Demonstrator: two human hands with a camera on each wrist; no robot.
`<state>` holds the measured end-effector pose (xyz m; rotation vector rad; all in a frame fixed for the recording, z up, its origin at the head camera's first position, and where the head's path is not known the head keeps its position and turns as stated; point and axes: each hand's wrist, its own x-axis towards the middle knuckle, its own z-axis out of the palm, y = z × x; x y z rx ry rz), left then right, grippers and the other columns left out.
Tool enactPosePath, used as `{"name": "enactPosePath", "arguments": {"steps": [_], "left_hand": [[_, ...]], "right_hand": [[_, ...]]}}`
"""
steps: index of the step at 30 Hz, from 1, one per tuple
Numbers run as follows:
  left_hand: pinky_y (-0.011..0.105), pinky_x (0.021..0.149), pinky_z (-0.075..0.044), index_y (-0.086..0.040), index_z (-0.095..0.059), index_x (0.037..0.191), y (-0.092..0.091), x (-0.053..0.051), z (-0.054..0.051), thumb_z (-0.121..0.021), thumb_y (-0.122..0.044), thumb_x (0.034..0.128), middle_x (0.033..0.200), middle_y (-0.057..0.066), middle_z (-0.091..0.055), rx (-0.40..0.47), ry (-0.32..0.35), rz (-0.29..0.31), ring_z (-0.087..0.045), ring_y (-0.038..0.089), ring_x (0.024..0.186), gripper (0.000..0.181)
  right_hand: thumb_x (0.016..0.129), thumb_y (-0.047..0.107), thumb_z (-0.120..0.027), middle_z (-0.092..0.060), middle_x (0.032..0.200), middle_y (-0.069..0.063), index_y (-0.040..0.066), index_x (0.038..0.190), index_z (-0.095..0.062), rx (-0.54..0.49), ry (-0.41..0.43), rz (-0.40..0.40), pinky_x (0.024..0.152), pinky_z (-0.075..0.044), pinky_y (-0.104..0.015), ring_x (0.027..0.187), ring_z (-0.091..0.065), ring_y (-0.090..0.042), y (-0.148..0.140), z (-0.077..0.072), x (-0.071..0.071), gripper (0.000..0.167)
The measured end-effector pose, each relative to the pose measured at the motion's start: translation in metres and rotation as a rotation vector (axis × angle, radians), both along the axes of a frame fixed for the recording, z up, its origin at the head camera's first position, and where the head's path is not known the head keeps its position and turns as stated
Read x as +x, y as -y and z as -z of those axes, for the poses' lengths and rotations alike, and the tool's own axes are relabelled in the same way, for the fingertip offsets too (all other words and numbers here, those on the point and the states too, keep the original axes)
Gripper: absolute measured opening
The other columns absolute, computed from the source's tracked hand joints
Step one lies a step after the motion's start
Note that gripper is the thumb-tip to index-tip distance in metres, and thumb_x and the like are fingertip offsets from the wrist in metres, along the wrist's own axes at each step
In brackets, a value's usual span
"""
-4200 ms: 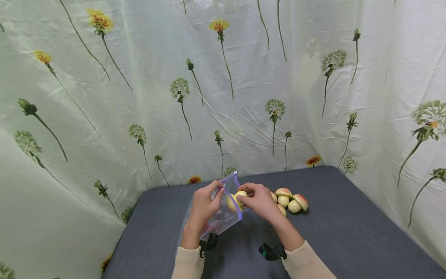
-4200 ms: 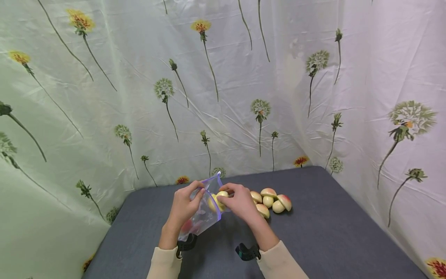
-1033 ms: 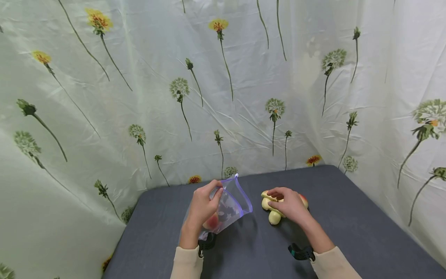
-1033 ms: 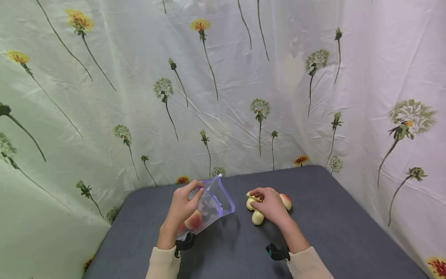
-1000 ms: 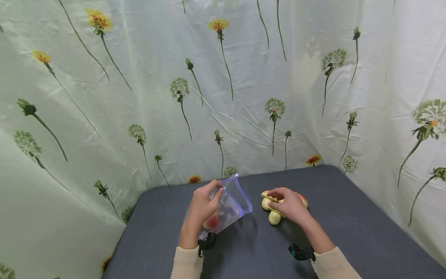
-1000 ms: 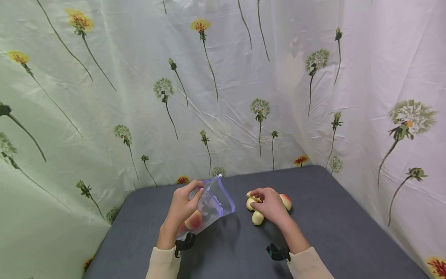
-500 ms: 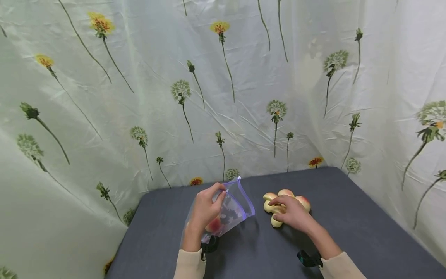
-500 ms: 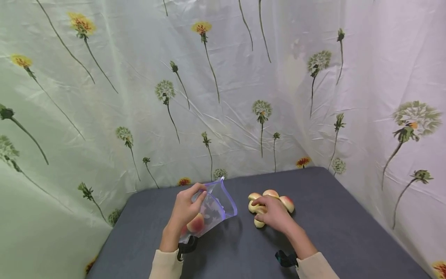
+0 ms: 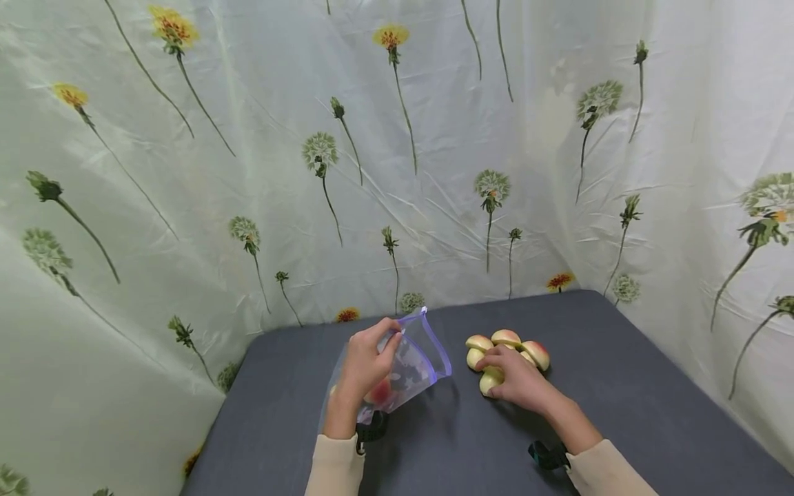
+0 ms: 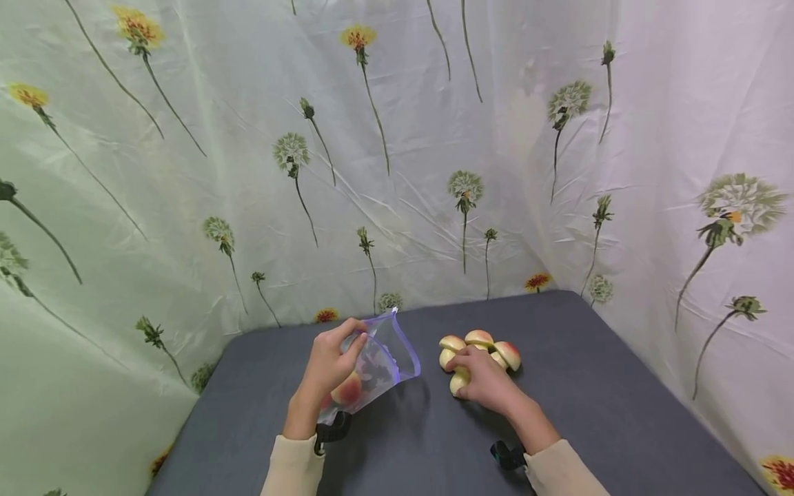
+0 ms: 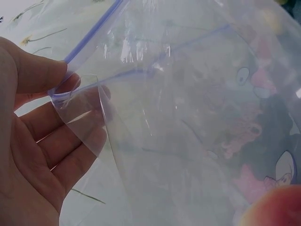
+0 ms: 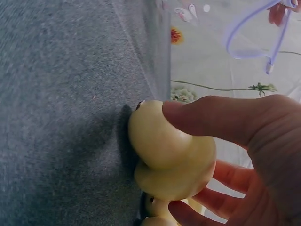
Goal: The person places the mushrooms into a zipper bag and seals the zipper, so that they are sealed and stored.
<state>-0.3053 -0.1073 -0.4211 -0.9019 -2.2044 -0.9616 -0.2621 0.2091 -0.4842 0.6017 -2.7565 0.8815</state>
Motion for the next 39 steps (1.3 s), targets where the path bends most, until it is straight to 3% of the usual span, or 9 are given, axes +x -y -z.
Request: {"name": "enactPosePath", "arguments": {"steps": [7, 14, 22, 39], "left_hand": [[0.024, 0.053, -0.042, -0.014, -0.068, 0.101, 0.0006, -0.0003, 0.0014, -0.067, -0.011, 0.0969, 0.09, -0.006, -0.07, -0.011, 0.033, -0.005, -0.047, 0.014, 0.056, 0.005], [0.025, 0.053, -0.042, -0.011, -0.069, 0.102, 0.0008, -0.0002, 0.001, -0.067, -0.011, 0.0971, 0.09, -0.006, -0.07, -0.007, 0.019, 0.004, -0.046, 0.012, 0.055, 0.005], [0.024, 0.055, -0.044, -0.011, -0.07, 0.102, 0.0005, -0.0003, 0.0015, -0.067, -0.012, 0.0974, 0.091, -0.006, -0.07, -0.015, 0.041, -0.008, -0.051, 0.015, 0.059, 0.006], [0.024, 0.048, -0.037, -0.01, -0.07, 0.102, 0.0007, 0.0004, 0.0001, -0.067, -0.01, 0.097, 0.089, -0.008, -0.069, -0.034, 0.051, -0.023, -0.035, 0.005, 0.052, 0.006]], "right_hand": [[0.066, -0.003, -0.083, -0.058, 0.11, -0.004, 0.016, 0.103, -0.075, 0.075, -0.086, -0.02, 0.077, -0.048, -0.043, 0.098, -0.058, -0.025, 0.0003, 0.0045, -0.0005, 0.042], [0.064, -0.002, -0.083, -0.057, 0.108, -0.005, 0.017, 0.1, -0.074, 0.132, -0.106, -0.029, 0.07, -0.046, -0.037, 0.091, -0.056, -0.022, 0.0014, 0.0052, -0.0016, 0.042], [0.061, -0.005, -0.081, -0.056, 0.105, -0.004, 0.019, 0.098, -0.074, 0.18, -0.131, -0.006, 0.068, -0.045, -0.038, 0.09, -0.056, -0.025, 0.0032, 0.0063, -0.002, 0.044], [0.062, -0.003, -0.086, -0.057, 0.103, -0.002, 0.021, 0.098, -0.075, 0.194, -0.097, 0.04, 0.07, -0.046, -0.042, 0.09, -0.057, -0.027, 0.0056, 0.0061, -0.003, 0.044]]}}
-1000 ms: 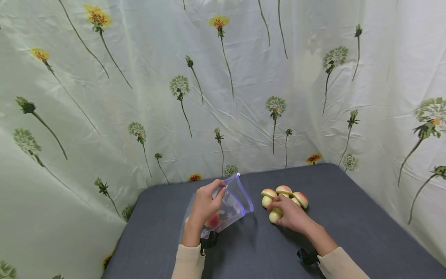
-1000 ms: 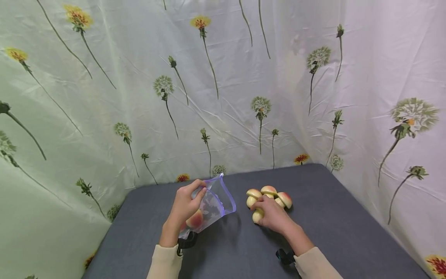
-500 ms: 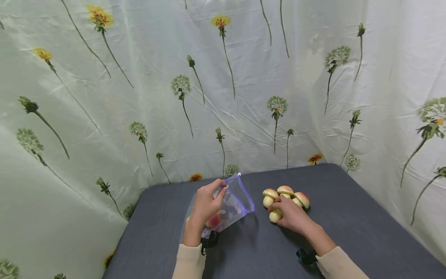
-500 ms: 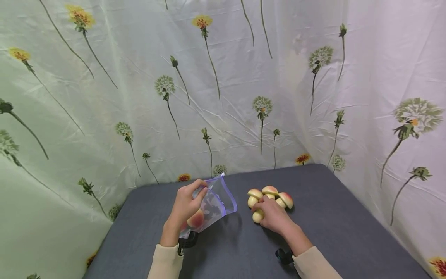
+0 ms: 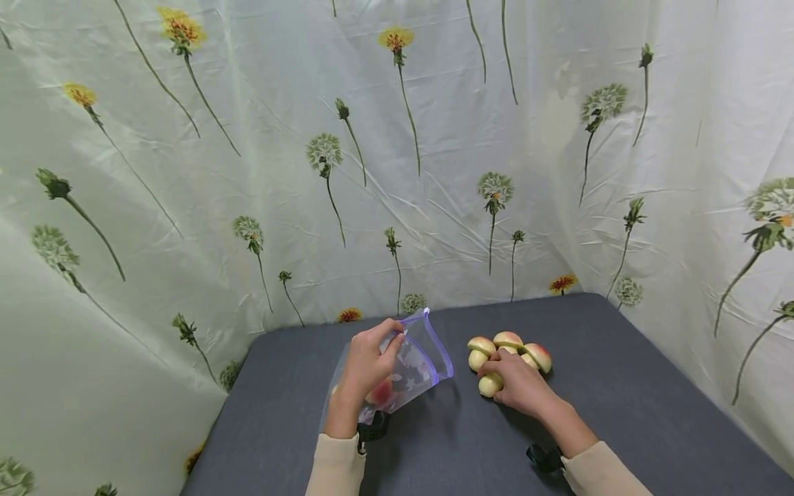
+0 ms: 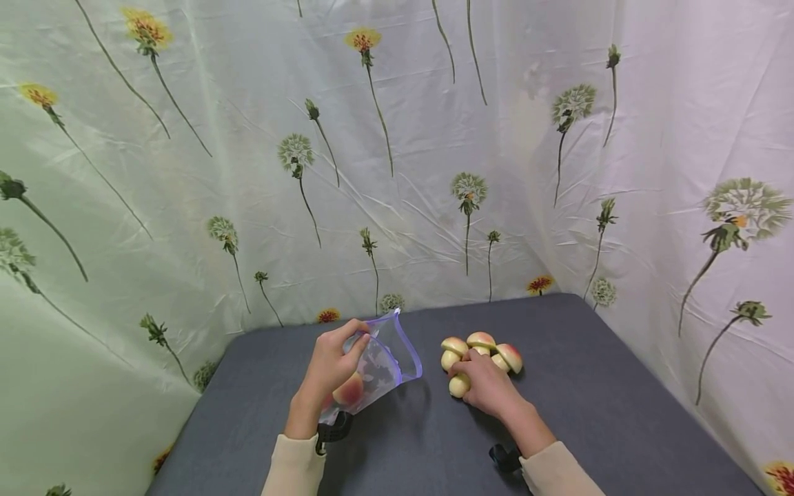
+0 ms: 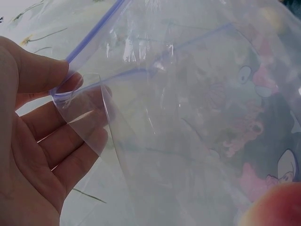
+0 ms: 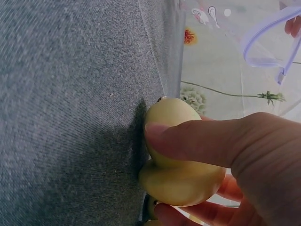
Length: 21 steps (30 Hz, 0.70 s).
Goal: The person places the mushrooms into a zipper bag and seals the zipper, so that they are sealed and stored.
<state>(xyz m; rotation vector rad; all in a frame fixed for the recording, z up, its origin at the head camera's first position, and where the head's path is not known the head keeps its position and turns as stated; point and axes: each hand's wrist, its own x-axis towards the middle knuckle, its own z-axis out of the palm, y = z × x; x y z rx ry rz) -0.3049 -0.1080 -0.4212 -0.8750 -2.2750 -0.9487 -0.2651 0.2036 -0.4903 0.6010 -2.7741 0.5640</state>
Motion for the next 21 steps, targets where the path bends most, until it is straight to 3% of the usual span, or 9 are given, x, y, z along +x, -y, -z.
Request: {"name": "enactPosePath", "arguments": {"steps": [10, 21], "left_hand": [[0.025, 0.048, -0.038, -0.01, -0.07, 0.103, 0.0002, 0.0017, -0.0014, -0.067, -0.011, 0.0976, 0.09, -0.007, -0.069, 0.004, 0.011, -0.007, -0.034, 0.005, 0.051, 0.006], [0.024, 0.051, -0.042, -0.013, -0.07, 0.102, 0.0005, 0.0012, -0.0005, -0.068, -0.011, 0.0969, 0.09, -0.008, -0.069, 0.005, 0.001, -0.011, -0.043, 0.006, 0.055, 0.006]], "right_hand": [[0.063, -0.002, -0.088, -0.058, 0.103, -0.003, 0.02, 0.099, -0.074, -0.01, 0.018, 0.005, 0.07, -0.048, -0.041, 0.088, -0.059, -0.024, -0.0012, -0.0026, 0.0012, 0.044], [0.066, 0.004, -0.091, -0.059, 0.105, -0.002, 0.018, 0.102, -0.074, -0.018, 0.033, 0.058, 0.071, -0.048, -0.04, 0.089, -0.06, -0.021, -0.0007, -0.0033, 0.0037, 0.042]]}}
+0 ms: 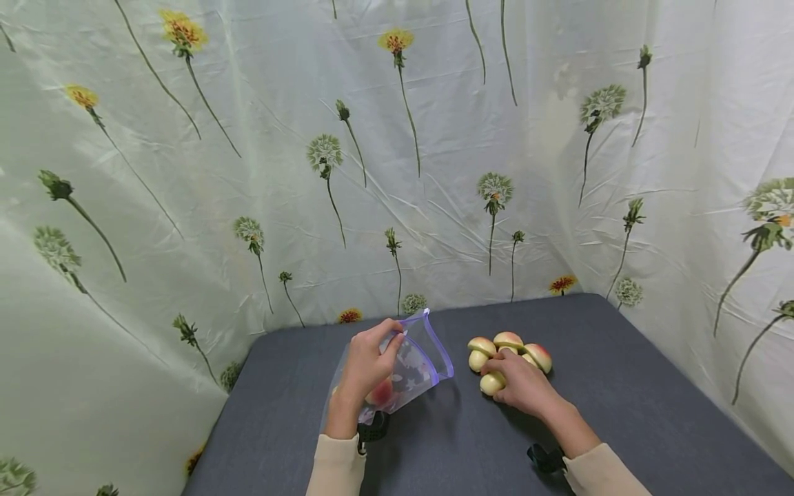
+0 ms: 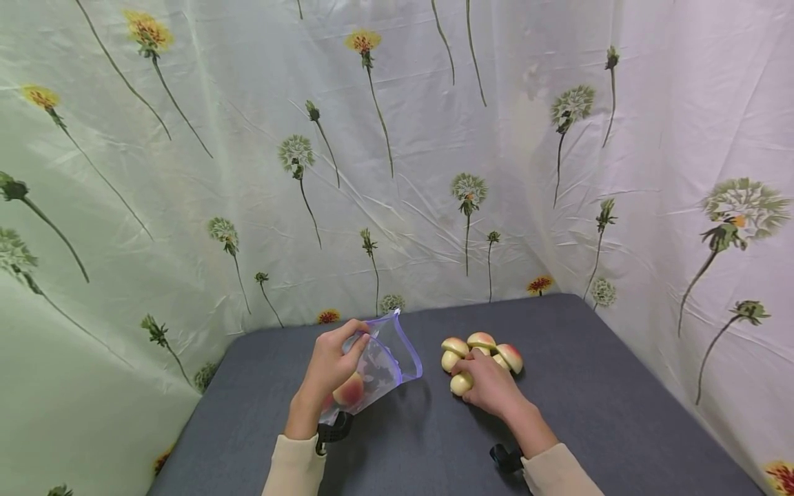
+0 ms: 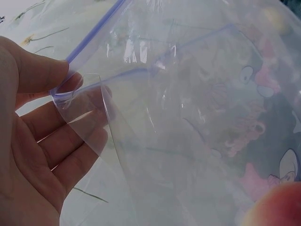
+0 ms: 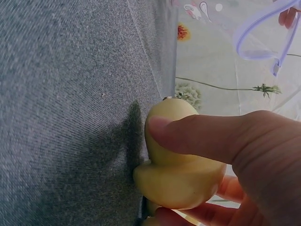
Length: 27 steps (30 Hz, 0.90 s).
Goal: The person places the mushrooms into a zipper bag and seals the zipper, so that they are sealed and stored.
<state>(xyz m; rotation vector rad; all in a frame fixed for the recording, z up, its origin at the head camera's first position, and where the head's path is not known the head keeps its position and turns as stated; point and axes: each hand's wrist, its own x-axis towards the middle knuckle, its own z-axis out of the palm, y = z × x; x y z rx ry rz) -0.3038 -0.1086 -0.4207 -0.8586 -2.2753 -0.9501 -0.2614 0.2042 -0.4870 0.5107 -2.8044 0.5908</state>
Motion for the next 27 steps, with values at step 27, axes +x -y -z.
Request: {"name": "enactPosePath", "arguments": {"steps": [27], "left_hand": [[0.024, 0.05, -0.041, -0.012, -0.069, 0.102, 0.0011, 0.0004, -0.001, -0.069, -0.01, 0.0964, 0.09, -0.007, -0.07, 0.006, -0.014, 0.014, -0.042, 0.008, 0.053, 0.006]], "right_hand": [[0.074, 0.016, -0.088, -0.062, 0.103, -0.003, 0.01, 0.107, -0.071, -0.081, -0.024, 0.05, 0.071, -0.046, -0.04, 0.082, -0.058, -0.017, -0.0032, -0.0026, 0.0009, 0.039]]}}
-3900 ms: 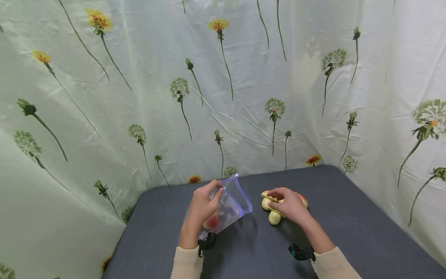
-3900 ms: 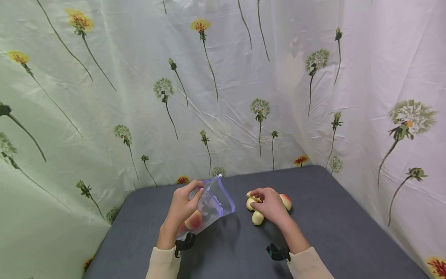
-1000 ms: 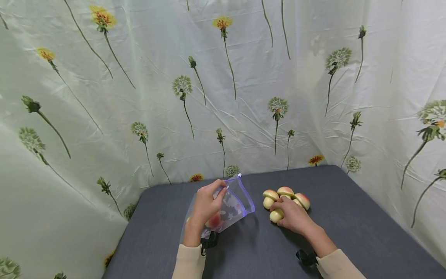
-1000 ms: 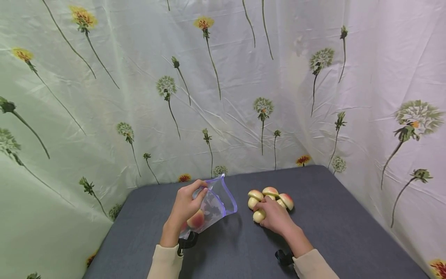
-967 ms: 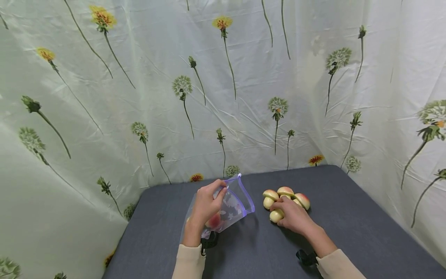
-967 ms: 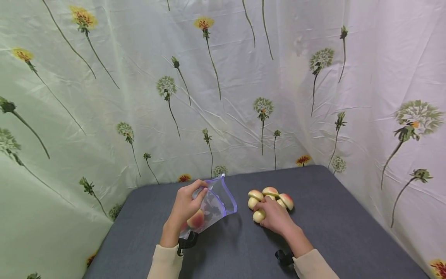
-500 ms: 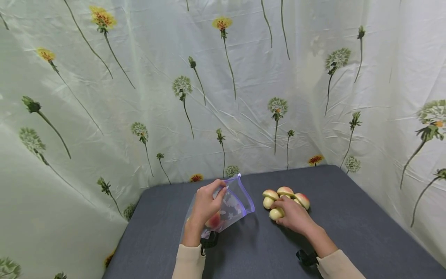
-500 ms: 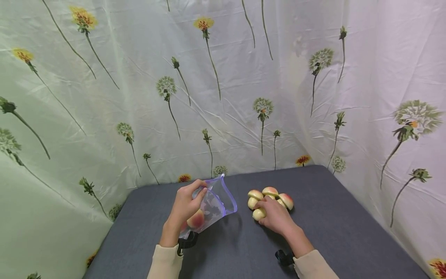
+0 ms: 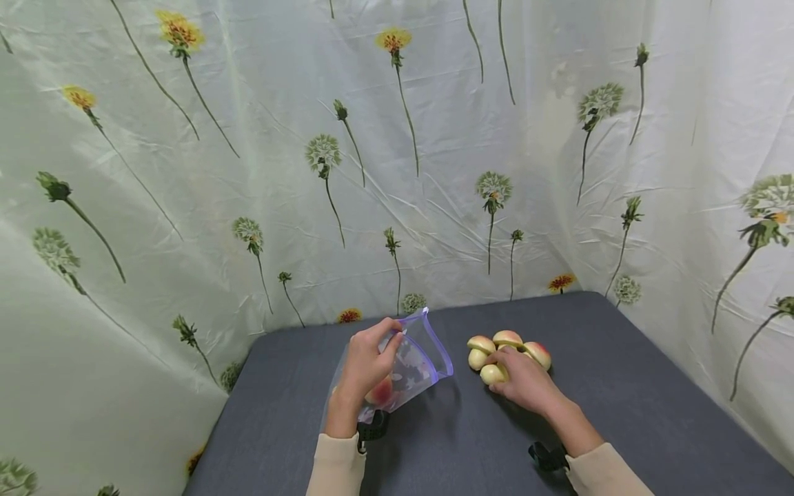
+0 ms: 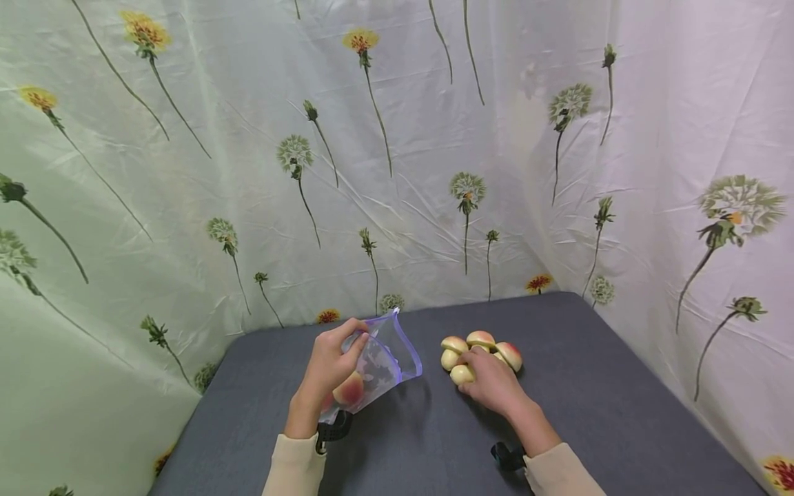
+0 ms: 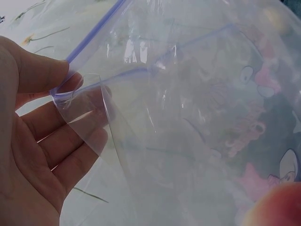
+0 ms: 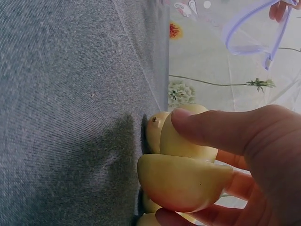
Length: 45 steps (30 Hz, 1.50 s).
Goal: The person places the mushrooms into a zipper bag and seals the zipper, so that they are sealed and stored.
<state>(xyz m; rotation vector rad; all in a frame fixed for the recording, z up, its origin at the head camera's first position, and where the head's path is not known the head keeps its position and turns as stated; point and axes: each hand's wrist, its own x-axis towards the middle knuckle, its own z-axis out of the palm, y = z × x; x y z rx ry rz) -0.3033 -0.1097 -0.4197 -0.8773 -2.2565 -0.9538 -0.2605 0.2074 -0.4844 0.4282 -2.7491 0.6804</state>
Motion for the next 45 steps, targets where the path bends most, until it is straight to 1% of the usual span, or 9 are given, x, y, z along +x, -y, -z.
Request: {"name": "enactPosePath", "arguments": {"steps": [3, 7, 10, 13, 17, 22, 31, 38, 45], "left_hand": [[0.024, 0.05, -0.041, -0.012, -0.069, 0.102, 0.0, 0.0, 0.0, -0.068, -0.01, 0.0966, 0.09, -0.007, -0.07, -0.006, 0.003, -0.005, -0.042, 0.008, 0.053, 0.006], [0.024, 0.051, -0.042, -0.012, -0.07, 0.103, -0.001, 0.0, 0.001, -0.068, -0.011, 0.0973, 0.091, -0.006, -0.07, -0.011, 0.02, -0.011, -0.046, 0.013, 0.054, 0.006], [0.024, 0.05, -0.041, -0.012, -0.07, 0.104, -0.001, 0.0, 0.001, -0.067, -0.011, 0.0974, 0.091, -0.006, -0.07, -0.012, 0.031, -0.012, -0.046, 0.016, 0.054, 0.007], [0.025, 0.05, -0.041, -0.012, -0.07, 0.103, -0.002, 0.0, 0.001, -0.067, -0.011, 0.0975, 0.091, -0.006, -0.07, -0.013, 0.033, -0.013, -0.047, 0.016, 0.055, 0.006], [0.024, 0.052, -0.043, -0.014, -0.069, 0.103, -0.002, 0.0, 0.001, -0.067, -0.011, 0.0973, 0.09, -0.007, -0.069, -0.014, 0.029, -0.016, -0.048, 0.012, 0.057, 0.006], [0.024, 0.051, -0.042, -0.015, -0.069, 0.102, -0.002, 0.001, 0.0, -0.068, -0.01, 0.0968, 0.089, -0.008, -0.069, -0.014, 0.018, -0.02, -0.043, 0.006, 0.055, 0.007], [0.024, 0.049, -0.04, -0.016, -0.068, 0.102, -0.001, 0.001, -0.001, -0.068, -0.011, 0.0967, 0.088, -0.009, -0.069, -0.013, 0.015, -0.021, -0.039, 0.006, 0.052, 0.007], [0.025, 0.048, -0.038, -0.015, -0.069, 0.102, -0.001, 0.001, -0.001, -0.068, -0.011, 0.0972, 0.089, -0.008, -0.069, -0.007, 0.025, -0.012, -0.04, 0.016, 0.05, 0.006], [0.025, 0.048, -0.039, -0.015, -0.069, 0.101, 0.0, 0.0, 0.0, -0.068, -0.011, 0.0965, 0.088, -0.009, -0.068, -0.005, 0.01, -0.016, -0.037, 0.008, 0.051, 0.007]], "right_hand": [[0.073, 0.017, -0.089, -0.063, 0.1, 0.0, 0.01, 0.106, -0.07, -0.006, -0.022, 0.001, 0.069, -0.045, -0.038, 0.079, -0.057, -0.014, 0.0, -0.001, -0.001, 0.039], [0.073, 0.018, -0.089, -0.064, 0.097, 0.002, 0.009, 0.106, -0.07, -0.021, -0.036, 0.005, 0.068, -0.045, -0.036, 0.077, -0.056, -0.012, 0.0, -0.002, -0.001, 0.038], [0.074, 0.017, -0.089, -0.064, 0.097, 0.004, 0.01, 0.105, -0.07, -0.04, -0.027, 0.01, 0.069, -0.045, -0.036, 0.077, -0.056, -0.011, 0.0, -0.003, -0.002, 0.037], [0.074, 0.017, -0.088, -0.064, 0.096, 0.005, 0.011, 0.104, -0.069, -0.06, -0.01, 0.017, 0.069, -0.045, -0.035, 0.077, -0.056, -0.01, -0.001, -0.004, -0.002, 0.036], [0.075, 0.017, -0.088, -0.063, 0.093, 0.007, 0.011, 0.104, -0.069, -0.079, 0.008, 0.032, 0.067, -0.043, -0.034, 0.074, -0.054, -0.009, 0.0, -0.005, -0.002, 0.035], [0.075, 0.019, -0.088, -0.06, 0.086, 0.01, 0.013, 0.102, -0.068, -0.094, 0.016, 0.049, 0.063, -0.041, -0.033, 0.068, -0.05, -0.008, 0.0, -0.008, -0.001, 0.034], [0.076, 0.02, -0.088, -0.058, 0.081, 0.01, 0.014, 0.1, -0.068, -0.102, 0.037, 0.064, 0.062, -0.04, -0.034, 0.066, -0.049, -0.01, 0.001, -0.01, -0.001, 0.032], [0.074, 0.021, -0.089, -0.06, 0.082, 0.01, 0.015, 0.1, -0.069, -0.109, 0.009, 0.062, 0.063, -0.042, -0.034, 0.068, -0.05, -0.009, 0.001, -0.009, -0.001, 0.033], [0.072, 0.021, -0.089, -0.061, 0.081, 0.011, 0.015, 0.101, -0.071, -0.107, -0.023, 0.056, 0.063, -0.042, -0.033, 0.066, -0.05, -0.008, 0.001, -0.012, -0.001, 0.035]]}}
